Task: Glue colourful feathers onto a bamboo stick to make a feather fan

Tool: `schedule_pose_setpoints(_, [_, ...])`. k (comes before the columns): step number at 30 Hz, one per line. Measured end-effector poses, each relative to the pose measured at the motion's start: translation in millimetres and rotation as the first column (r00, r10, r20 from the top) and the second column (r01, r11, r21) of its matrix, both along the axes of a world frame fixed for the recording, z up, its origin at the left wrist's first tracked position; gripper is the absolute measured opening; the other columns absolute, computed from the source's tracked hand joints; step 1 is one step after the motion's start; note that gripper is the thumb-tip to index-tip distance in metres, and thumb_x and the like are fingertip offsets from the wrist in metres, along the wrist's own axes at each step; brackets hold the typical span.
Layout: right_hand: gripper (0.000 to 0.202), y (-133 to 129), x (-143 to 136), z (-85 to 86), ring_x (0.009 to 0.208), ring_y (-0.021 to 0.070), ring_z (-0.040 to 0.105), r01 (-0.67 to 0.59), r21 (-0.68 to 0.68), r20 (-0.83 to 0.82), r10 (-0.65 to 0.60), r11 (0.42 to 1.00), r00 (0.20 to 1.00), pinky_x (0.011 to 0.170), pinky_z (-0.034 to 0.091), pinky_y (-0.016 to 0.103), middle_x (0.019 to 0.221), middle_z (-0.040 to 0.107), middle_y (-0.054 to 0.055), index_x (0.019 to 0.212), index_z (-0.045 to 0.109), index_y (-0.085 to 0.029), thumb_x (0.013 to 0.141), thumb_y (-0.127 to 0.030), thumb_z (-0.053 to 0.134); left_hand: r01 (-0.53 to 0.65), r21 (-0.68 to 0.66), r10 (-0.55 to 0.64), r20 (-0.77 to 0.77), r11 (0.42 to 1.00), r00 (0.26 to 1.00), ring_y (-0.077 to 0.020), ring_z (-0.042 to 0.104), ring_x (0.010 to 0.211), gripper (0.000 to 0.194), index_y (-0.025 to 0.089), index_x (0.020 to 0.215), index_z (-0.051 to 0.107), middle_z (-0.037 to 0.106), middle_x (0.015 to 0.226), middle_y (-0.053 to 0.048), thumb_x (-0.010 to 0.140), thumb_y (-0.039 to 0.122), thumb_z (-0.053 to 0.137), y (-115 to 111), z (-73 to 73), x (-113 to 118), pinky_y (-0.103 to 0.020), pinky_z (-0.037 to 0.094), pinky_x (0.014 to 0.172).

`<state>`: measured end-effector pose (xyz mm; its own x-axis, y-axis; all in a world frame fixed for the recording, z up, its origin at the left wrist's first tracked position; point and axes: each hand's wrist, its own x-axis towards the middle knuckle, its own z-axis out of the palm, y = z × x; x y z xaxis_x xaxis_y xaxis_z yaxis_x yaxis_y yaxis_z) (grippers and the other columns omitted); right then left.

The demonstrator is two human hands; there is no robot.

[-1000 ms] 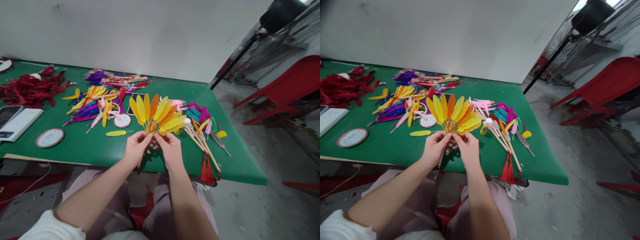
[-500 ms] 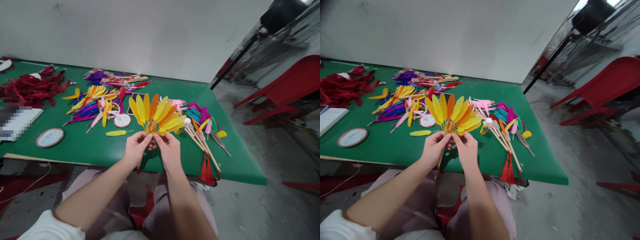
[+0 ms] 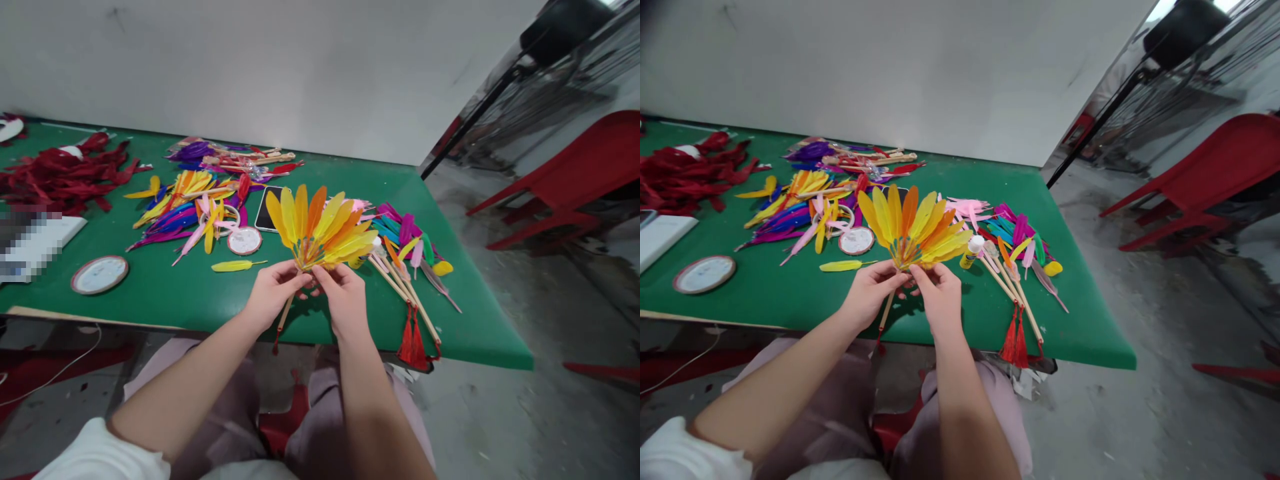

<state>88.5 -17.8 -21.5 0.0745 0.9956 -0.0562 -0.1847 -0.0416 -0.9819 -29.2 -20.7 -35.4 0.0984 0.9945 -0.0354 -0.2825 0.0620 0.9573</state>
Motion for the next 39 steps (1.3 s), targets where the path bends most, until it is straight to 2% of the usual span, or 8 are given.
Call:
schedule_pose_setpoints(4, [0.017, -0.1, 0.4, -1.0, 0.056, 0.0103, 0.058, 0.004, 0.001, 0.038, -0.004, 1.000, 0.999, 0.044, 0.045, 0.019, 0.065, 0.065, -0.001, 0.072, 0.063, -0.017, 0.064, -0.031, 0.067, -0.029, -0.023, 0.028, -0.019, 0.999, 0.999, -0.0124, 0.061, 0.065, 0.022, 0.015, 0.076, 0.063, 0.066, 0.070, -0.001, 0.065, 0.034, 0.066, 0.3, -0.4, -0.3, -0.020, 0.050, 0.053])
schedule_pose_setpoints(13, [0.019, 0.0, 0.6, -1.5, 0.058, 0.0104, 0.058, 0.008, -0.002, 0.093, -0.007, 1.000, 0.996, 0.044, 0.046, 0.018, 0.066, 0.065, -0.001, 0.073, 0.064, -0.017, 0.064, -0.033, 0.067, -0.061, -0.039, 0.059, -0.069, 0.997, 0.996, -0.0084, 0.055, 0.051, 0.028, 0.014, 0.058, 0.053, 0.059, 0.055, 0.003, 0.063, 0.038, 0.067, 2.6, 1.7, -0.7, -0.019, 0.047, 0.050])
schedule_pose_setpoints(19, [0.020, -0.2, 0.8, -1.8, 0.059, 0.0112, 0.059, -0.027, -0.002, 0.091, 0.027, 1.000, 0.995, 0.043, 0.046, 0.019, 0.067, 0.066, -0.001, 0.075, 0.065, -0.017, 0.064, -0.033, 0.067, -0.081, -0.005, 0.080, -0.098, 0.997, 0.992, -0.0076, 0.054, 0.049, 0.028, 0.014, 0.057, 0.052, 0.057, 0.052, 0.004, 0.064, 0.037, 0.066, 1.6, 3.1, -1.2, -0.018, 0.046, 0.047])
schedule_pose_setpoints(32, [0.018, -0.9, -1.3, -2.8, 0.055, 0.0103, 0.056, -0.010, 0.000, 0.117, 0.010, 1.000, 0.993, 0.042, 0.045, 0.019, 0.063, 0.062, -0.002, 0.073, 0.062, -0.017, 0.065, -0.033, 0.065, -0.088, 0.004, 0.088, -0.097, 0.996, 0.991, -0.0087, 0.055, 0.050, 0.029, 0.015, 0.057, 0.051, 0.057, 0.052, 0.003, 0.064, 0.039, 0.066, 0.4, -0.3, -0.9, -0.019, 0.048, 0.047])
schedule_pose_setpoints(39, [0.020, -0.1, 0.1, -2.6, 0.056, 0.0106, 0.057, -0.007, 0.003, 0.117, 0.006, 1.000, 0.993, 0.042, 0.046, 0.019, 0.066, 0.064, -0.001, 0.075, 0.062, -0.016, 0.065, -0.033, 0.065, -0.001, -0.016, 0.000, -0.060, 1.000, 0.998, -0.0092, 0.056, 0.055, 0.027, 0.014, 0.065, 0.055, 0.060, 0.059, 0.001, 0.066, 0.039, 0.064, 2.4, 0.9, -2.4, -0.019, 0.048, 0.049])
